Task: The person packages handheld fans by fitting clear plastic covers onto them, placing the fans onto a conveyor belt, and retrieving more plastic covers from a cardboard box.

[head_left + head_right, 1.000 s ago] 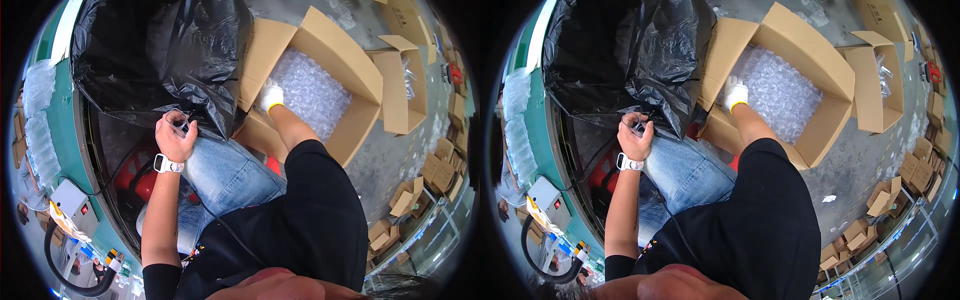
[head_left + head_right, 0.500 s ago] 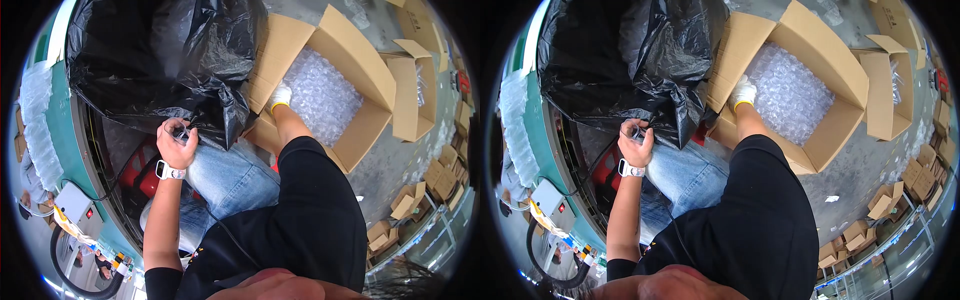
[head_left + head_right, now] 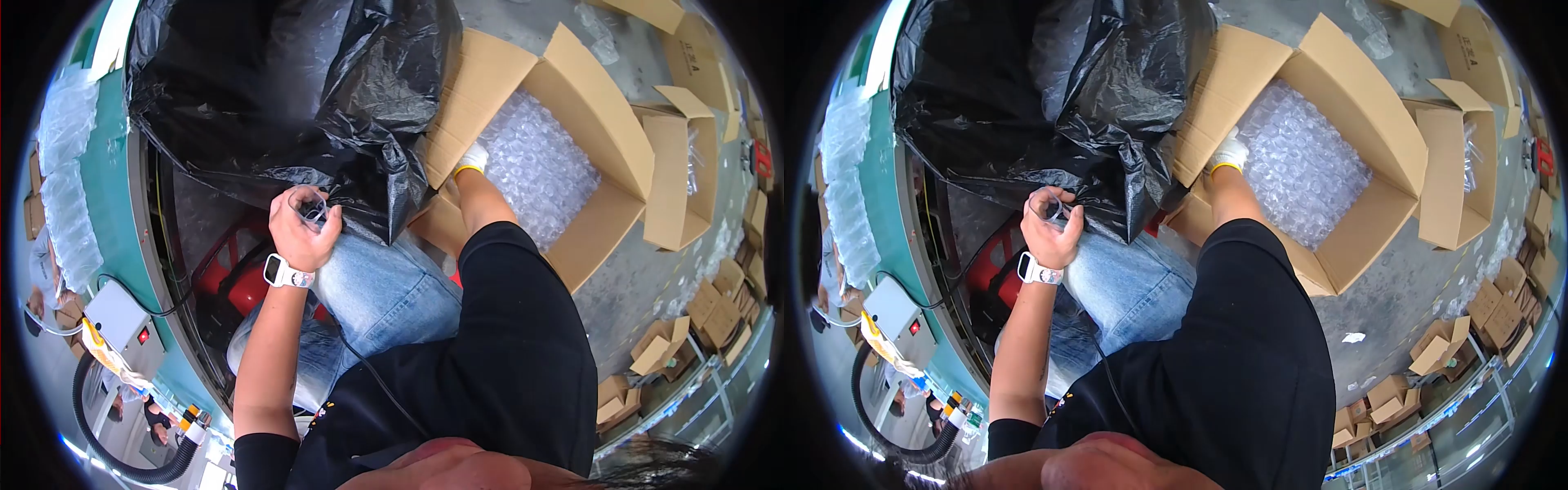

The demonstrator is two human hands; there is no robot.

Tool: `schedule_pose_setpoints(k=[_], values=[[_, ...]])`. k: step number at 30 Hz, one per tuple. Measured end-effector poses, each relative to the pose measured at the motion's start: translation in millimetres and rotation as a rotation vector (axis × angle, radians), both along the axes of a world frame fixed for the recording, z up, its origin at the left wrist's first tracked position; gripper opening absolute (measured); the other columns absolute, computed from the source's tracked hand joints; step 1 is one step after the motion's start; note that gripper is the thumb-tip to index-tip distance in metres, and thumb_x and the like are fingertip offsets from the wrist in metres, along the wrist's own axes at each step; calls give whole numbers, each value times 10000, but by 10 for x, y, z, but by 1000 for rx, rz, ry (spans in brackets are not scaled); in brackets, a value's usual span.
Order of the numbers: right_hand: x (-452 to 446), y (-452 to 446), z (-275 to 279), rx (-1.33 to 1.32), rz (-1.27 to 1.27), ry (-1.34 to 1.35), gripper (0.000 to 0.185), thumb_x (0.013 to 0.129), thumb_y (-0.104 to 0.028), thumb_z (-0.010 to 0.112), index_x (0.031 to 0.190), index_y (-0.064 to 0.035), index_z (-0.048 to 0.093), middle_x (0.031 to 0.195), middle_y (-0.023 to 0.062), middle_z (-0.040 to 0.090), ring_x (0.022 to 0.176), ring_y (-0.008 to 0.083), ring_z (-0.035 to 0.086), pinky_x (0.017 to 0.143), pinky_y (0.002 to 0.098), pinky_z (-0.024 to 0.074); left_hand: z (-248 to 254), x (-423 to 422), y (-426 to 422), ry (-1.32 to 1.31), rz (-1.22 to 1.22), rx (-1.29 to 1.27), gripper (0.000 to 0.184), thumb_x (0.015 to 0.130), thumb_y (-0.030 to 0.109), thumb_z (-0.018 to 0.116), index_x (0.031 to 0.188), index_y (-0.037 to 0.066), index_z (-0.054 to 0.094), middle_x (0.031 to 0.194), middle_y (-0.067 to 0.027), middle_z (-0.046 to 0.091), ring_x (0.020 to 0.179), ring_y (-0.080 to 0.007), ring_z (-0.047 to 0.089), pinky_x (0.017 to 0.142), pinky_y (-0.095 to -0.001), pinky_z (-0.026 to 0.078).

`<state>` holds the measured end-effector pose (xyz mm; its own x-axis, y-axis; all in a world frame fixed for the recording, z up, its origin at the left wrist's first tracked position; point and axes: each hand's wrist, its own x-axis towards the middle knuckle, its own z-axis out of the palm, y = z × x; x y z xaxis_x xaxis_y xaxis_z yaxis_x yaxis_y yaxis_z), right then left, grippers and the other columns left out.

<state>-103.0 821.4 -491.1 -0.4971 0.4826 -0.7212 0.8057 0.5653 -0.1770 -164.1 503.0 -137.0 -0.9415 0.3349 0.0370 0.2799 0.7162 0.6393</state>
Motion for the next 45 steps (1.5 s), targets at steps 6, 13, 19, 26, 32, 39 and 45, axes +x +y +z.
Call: schedule_pose_setpoints(k=[6, 13, 19, 26, 32, 39, 45], values=[[61, 8, 30, 59, -139, 15, 540, 967, -507, 570, 1363, -140, 577, 1279, 141, 696, 1159, 344, 694, 919, 425, 571, -29, -19, -15, -3, 5, 31, 361, 731, 212, 821, 981, 64, 607, 900, -86, 726, 882, -316, 663, 873, -424, 503], [0, -26, 1805, 45, 92, 100, 753, 814, -436, 770, 1386, -66, 452, 1340, 243, 604, 1181, 423, 659, 986, 458, 548, 76, -8, 74, 40, 3, -7, 351, 749, 259, 816, 981, 75, 626, 809, -66, 708, 780, -286, 663, 850, -411, 504], [259, 156, 2619, 156, 339, 290, 902, 708, -440, 831, 1420, -33, 458, 1395, 281, 543, 1174, 442, 645, 977, 465, 546, 178, 92, 108, 37, -13, 11, 343, 783, 255, 807, 996, 42, 642, 841, -112, 703, 776, -301, 656, 743, -416, 515], [347, 270, 4384, 308, 503, 448, 880, 665, -472, 854, 1389, -91, 529, 1352, 228, 586, 1217, 414, 626, 1044, 472, 512, 227, 263, 36, 36, 16, 246, 349, 772, 290, 814, 964, 49, 650, 713, -112, 682, 678, -323, 676, 681, -445, 529], [63, -388, 5765, 291, 677, 841, 752, 602, -128, 884, 1280, -26, 576, 1178, 143, 692, 1109, 232, 694, 944, 350, 564, 172, 532, -243, 104, 55, 332, 322, 767, 281, 827, 947, 94, 637, 804, -77, 709, 786, -266, 692, 824, -395, 497], [-953, -1802, 6649, -385, 1056, 1259, 662, 629, -144, 815, 1241, 8, 616, 1065, 65, 732, 992, 174, 702, 932, 344, 555, 59, 669, -351, 295, 28, 375, 335, 754, 256, 820, 979, 101, 627, 851, -62, 716, 834, -266, 690, 874, -398, 468], [-1814, -3347, 6818, 60, 1232, 1021, 609, 642, -451, 830, 1084, -40, 745, 1023, 148, 734, 994, 255, 704, 896, 345, 549, 52, 680, -460, 259, 54, 364, 334, 752, 248, 812, 985, 95, 629, 860, -67, 717, 859, -274, 691, 871, -410, 468]])
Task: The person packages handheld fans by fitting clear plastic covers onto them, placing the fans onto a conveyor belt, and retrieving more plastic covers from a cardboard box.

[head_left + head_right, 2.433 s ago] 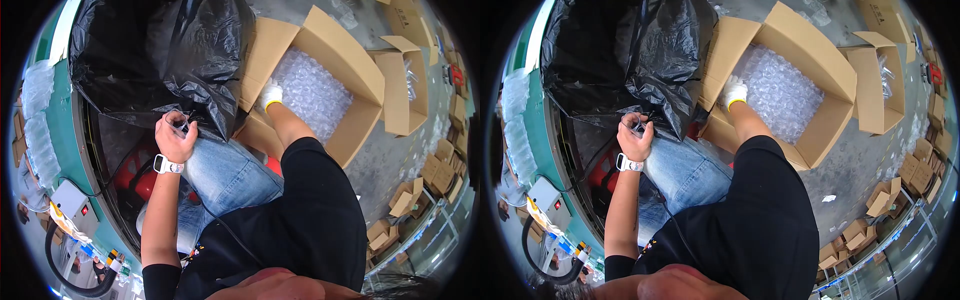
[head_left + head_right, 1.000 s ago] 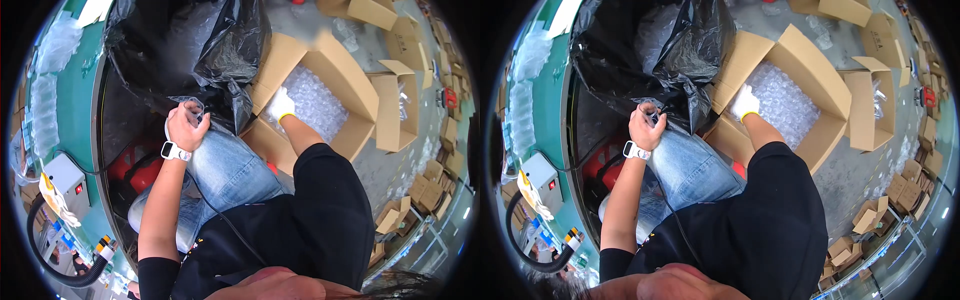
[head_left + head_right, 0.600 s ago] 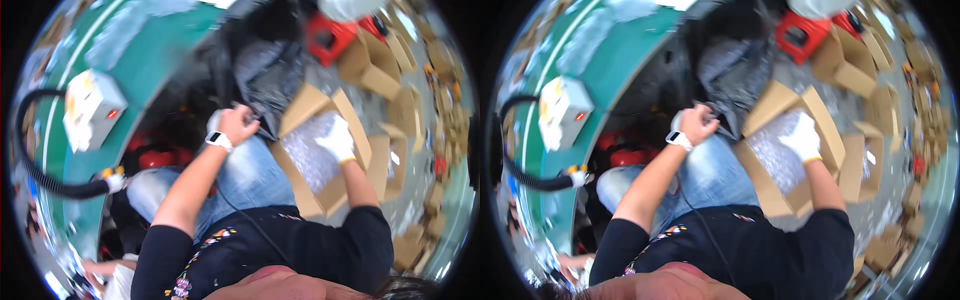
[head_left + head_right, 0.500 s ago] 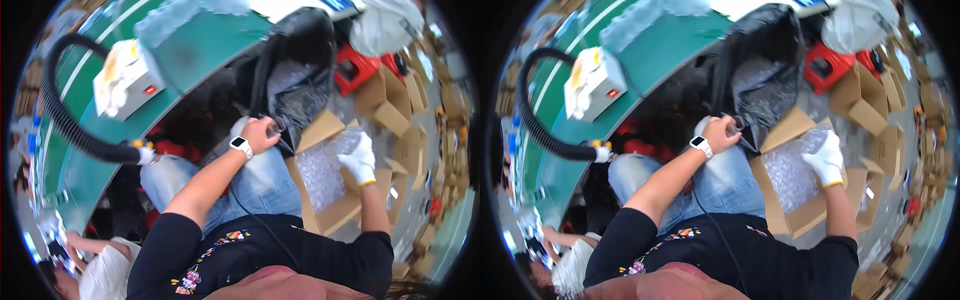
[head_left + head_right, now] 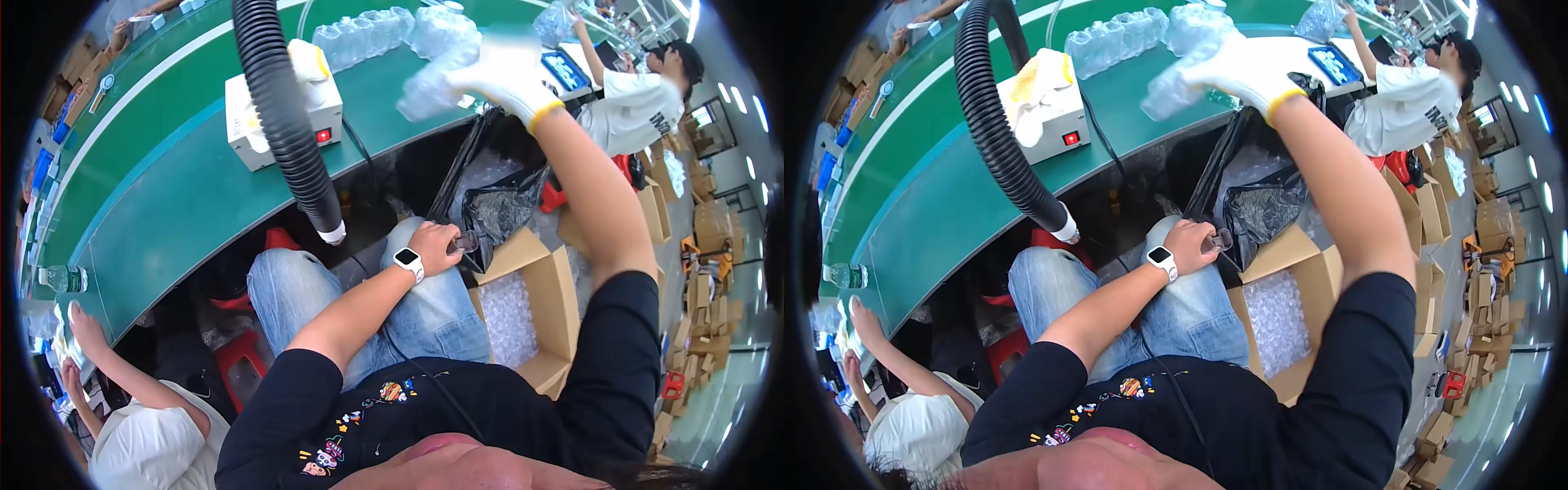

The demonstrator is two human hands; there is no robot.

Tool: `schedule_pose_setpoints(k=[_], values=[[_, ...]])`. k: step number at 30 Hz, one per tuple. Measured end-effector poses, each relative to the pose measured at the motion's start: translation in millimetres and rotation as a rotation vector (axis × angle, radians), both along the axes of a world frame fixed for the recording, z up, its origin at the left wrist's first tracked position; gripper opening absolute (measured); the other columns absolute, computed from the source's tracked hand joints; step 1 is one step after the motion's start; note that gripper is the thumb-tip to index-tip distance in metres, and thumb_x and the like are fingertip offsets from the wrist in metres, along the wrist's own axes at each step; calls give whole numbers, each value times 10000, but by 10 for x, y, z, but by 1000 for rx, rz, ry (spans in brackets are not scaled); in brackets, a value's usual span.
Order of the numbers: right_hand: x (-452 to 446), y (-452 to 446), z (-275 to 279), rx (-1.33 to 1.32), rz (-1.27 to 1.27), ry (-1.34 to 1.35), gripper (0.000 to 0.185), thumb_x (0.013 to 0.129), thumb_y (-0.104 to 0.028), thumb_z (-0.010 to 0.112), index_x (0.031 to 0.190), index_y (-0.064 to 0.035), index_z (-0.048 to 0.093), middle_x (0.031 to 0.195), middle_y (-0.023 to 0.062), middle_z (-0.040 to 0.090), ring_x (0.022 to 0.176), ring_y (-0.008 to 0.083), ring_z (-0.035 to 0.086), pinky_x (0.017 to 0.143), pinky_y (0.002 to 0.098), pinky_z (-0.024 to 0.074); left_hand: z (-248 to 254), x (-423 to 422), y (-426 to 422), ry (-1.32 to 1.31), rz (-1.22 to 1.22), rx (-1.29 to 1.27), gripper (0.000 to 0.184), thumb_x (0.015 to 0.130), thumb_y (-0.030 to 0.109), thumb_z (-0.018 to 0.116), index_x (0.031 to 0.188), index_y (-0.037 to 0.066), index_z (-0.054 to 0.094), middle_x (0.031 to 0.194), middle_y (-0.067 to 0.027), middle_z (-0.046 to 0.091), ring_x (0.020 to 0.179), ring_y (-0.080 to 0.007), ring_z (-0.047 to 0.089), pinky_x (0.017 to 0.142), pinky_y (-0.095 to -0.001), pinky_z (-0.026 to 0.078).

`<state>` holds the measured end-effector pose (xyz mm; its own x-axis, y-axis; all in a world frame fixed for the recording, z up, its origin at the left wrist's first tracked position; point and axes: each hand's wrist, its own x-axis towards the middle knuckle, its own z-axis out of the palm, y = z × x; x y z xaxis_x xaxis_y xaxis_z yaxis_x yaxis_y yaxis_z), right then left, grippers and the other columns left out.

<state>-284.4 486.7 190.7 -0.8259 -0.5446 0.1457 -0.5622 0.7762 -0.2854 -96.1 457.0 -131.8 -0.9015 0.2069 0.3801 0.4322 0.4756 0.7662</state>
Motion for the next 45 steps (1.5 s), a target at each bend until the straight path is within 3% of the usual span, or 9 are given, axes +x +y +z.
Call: schedule_pose_setpoints(k=[3, 8, 20, 24, 27, 32, 35, 42, 45], values=[[-414, -607, -249, -21, 104, 230, 683, 645, -602, 766, 1048, -51, 774, 1083, 181, 748, 1044, 319, 699, 919, 385, 540, -36, -13, -80, -45, 22, -8, 325, 767, 260, 801, 989, 91, 632, 879, -80, 721, 875, -289, 689, 873, -415, 468], [-336, -1165, -104, 245, -12, 216, 717, 694, -658, 698, 1099, -74, 784, 1181, 195, 729, 1055, 319, 690, 890, 384, 541, -34, -81, -186, -43, 27, -19, 321, 779, 269, 790, 992, 89, 630, 884, -91, 719, 878, -304, 686, 870, -423, 467], [-849, -1596, -374, 111, -39, -322, 712, 740, -606, 777, 1245, -105, 752, 1334, 185, 661, 1154, 330, 657, 916, 425, 533, -20, -97, -147, -83, 8, 12, 316, 793, 258, 773, 1008, 92, 610, 874, -91, 712, 866, -308, 682, 857, -424, 466], [-828, -1546, -189, -2, -29, -319, 782, 678, -650, 772, 1234, -101, 738, 1299, 172, 685, 1104, 281, 669, 1047, 398, 503, -44, -103, -133, -107, -6, 34, 315, 798, 254, 769, 1014, 92, 606, 875, -87, 713, 856, -304, 682, 852, -421, 466], [-829, -1522, 36, 125, 88, -114, 497, 918, -465, 651, 1093, -11, 752, 1110, 184, 756, 1007, 347, 716, 885, 426, 554, -50, -124, -126, -113, 0, 46, 314, 802, 252, 768, 1014, 90, 603, 878, -86, 715, 851, -302, 682, 844, -417, 467], [-1165, -1441, -314, 83, 275, 107, 485, 939, -445, 603, 1120, -23, 759, 1176, 196, 741, 1092, 382, 698, 945, 437, 537, -38, -145, -104, -133, -5, 32, 317, 807, 255, 767, 1019, 90, 600, 873, -87, 711, 850, -304, 681, 835, -418, 469], [-1574, -1660, -409, 363, 118, 9, 482, 956, -450, 556, 1117, -52, 774, 1199, 209, 731, 1124, 372, 695, 958, 433, 532, -52, -167, -76, -132, -5, 47, 323, 810, 262, 768, 1024, 92, 596, 872, -91, 707, 851, -310, 679, 832, -420, 470], [-467, -1412, 98, 211, -156, 93, 447, 979, -400, 534, 1086, -43, 780, 1147, 218, 739, 1097, 380, 706, 941, 455, 537, -43, -179, -52, -150, -12, 46, 333, 814, 271, 768, 1030, 93, 589, 874, -98, 704, 840, -317, 678, 831, -423, 470], [-612, -1413, 20, 250, -122, 133, 437, 976, -401, 556, 1081, -42, 782, 1135, 218, 743, 1100, 372, 709, 952, 455, 536, -67, -176, -72, -147, -1, 49, 334, 814, 272, 768, 1032, 93, 588, 874, -99, 704, 835, -317, 679, 830, -425, 470]])
